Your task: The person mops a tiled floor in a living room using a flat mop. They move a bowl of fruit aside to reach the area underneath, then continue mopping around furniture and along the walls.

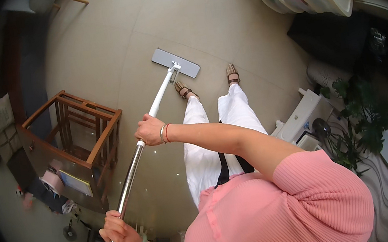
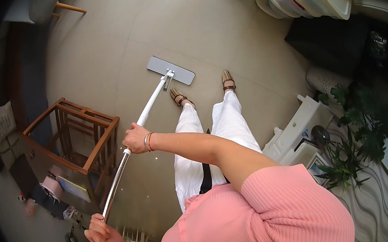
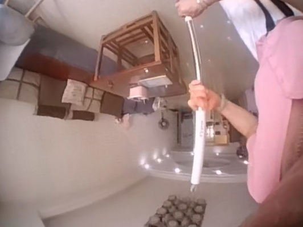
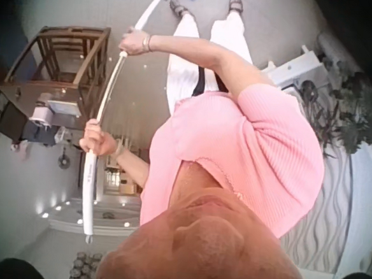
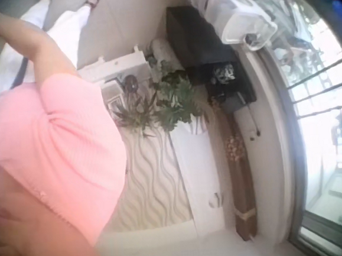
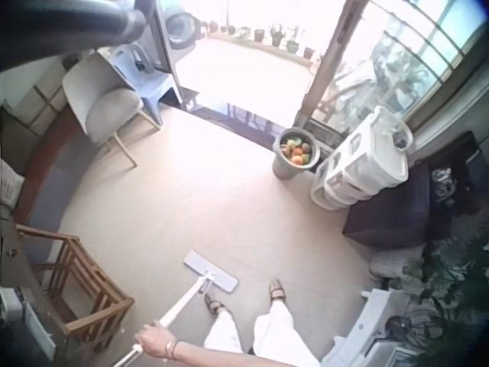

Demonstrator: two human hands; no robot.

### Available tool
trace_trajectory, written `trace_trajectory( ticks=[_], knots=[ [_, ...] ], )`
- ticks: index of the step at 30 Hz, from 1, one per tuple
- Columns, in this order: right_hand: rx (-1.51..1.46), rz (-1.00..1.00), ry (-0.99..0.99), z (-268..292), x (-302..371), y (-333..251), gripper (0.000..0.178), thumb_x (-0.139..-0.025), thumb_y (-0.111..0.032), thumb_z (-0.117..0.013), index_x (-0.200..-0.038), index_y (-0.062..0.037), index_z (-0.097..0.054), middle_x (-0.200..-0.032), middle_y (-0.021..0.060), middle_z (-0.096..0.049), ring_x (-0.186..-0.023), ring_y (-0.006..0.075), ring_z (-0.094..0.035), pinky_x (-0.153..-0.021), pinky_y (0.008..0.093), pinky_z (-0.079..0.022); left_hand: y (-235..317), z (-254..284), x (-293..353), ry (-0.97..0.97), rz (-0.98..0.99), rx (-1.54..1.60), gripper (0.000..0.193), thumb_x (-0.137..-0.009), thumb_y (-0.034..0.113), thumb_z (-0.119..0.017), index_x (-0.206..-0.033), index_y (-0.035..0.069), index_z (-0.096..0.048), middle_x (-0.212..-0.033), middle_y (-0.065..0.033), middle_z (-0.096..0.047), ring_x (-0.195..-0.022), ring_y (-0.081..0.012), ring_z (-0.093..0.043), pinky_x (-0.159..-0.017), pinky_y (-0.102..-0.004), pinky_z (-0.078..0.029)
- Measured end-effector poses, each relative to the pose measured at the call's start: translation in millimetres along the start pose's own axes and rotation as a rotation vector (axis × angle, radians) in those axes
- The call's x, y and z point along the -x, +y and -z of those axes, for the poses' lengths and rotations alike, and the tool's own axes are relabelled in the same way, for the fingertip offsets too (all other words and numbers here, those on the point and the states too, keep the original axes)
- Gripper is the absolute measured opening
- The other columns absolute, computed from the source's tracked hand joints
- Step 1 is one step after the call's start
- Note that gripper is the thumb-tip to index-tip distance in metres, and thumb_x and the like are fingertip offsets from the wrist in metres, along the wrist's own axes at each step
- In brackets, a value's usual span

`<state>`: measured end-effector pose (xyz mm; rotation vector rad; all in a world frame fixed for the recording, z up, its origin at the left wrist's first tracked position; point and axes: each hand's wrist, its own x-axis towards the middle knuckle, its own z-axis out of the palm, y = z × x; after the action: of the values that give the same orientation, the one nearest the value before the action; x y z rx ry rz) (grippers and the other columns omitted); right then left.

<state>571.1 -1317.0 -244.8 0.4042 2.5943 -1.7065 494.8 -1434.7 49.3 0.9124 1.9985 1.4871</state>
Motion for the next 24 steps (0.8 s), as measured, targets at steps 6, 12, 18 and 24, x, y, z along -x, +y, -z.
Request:
trace_trajectory(
  ticks=[6, 12, 18, 24],
  knots=[
    [0.076, -0.052, -0.042, 68.0, 94.0, 65.8, 0.014, -0.078, -0.026, -0.060, -0.068, -0.0167, -0.064, -0.067, 0.0033, -0.062, -0.080, 0.0210, -0.060, -0.080, 0.0376, -0.038, -12.0, -105.2, 28.4, 0.174, -0.001, 0.209, 0.032, -0.098, 0.016, -0.040, -0.069, 0.015, -0.027, -0.052, 0.0038, -0.025, -0.052, -0.0083, -0.027, -0.068, -0.0305, -0.036],
    [0.298, -0.162, 0.047, 150.9, 239.1, 194.3, 0.007, -0.075, -0.023, -0.062, -0.071, -0.0180, -0.066, -0.070, 0.0024, -0.061, -0.084, 0.0210, -0.059, -0.083, 0.0373, -0.040, -41.5, -270.2, 66.1, 0.082, 0.090, 0.411, 0.032, -0.100, 0.016, -0.040, -0.072, 0.014, -0.026, -0.056, 0.0036, -0.024, -0.055, -0.0093, -0.028, -0.072, -0.0323, -0.039],
    [0.359, -0.364, 0.047, 210.2, 348.2, 262.6, 0.006, -0.073, -0.021, -0.066, -0.070, -0.0174, -0.064, -0.074, -0.0001, -0.062, -0.088, 0.0223, -0.058, -0.093, 0.0383, -0.040, -56.6, -380.7, 113.2, -0.100, 0.180, 0.444, 0.026, -0.104, 0.013, -0.037, -0.079, 0.011, -0.030, -0.059, 0.0006, -0.034, -0.060, -0.0114, -0.037, -0.091, -0.0414, -0.042],
    [0.397, -0.422, 0.212, 161.1, 360.7, 260.0, 0.004, -0.072, -0.020, -0.068, -0.071, -0.0184, -0.065, -0.076, -0.0009, -0.063, -0.091, 0.0216, -0.058, -0.096, 0.0377, -0.040, -69.5, -356.4, 140.8, -0.192, 0.206, 0.430, 0.027, -0.103, 0.011, -0.041, -0.077, 0.012, -0.031, -0.060, 0.0011, -0.035, -0.062, -0.0117, -0.039, -0.094, -0.0427, -0.042]
  ],
)
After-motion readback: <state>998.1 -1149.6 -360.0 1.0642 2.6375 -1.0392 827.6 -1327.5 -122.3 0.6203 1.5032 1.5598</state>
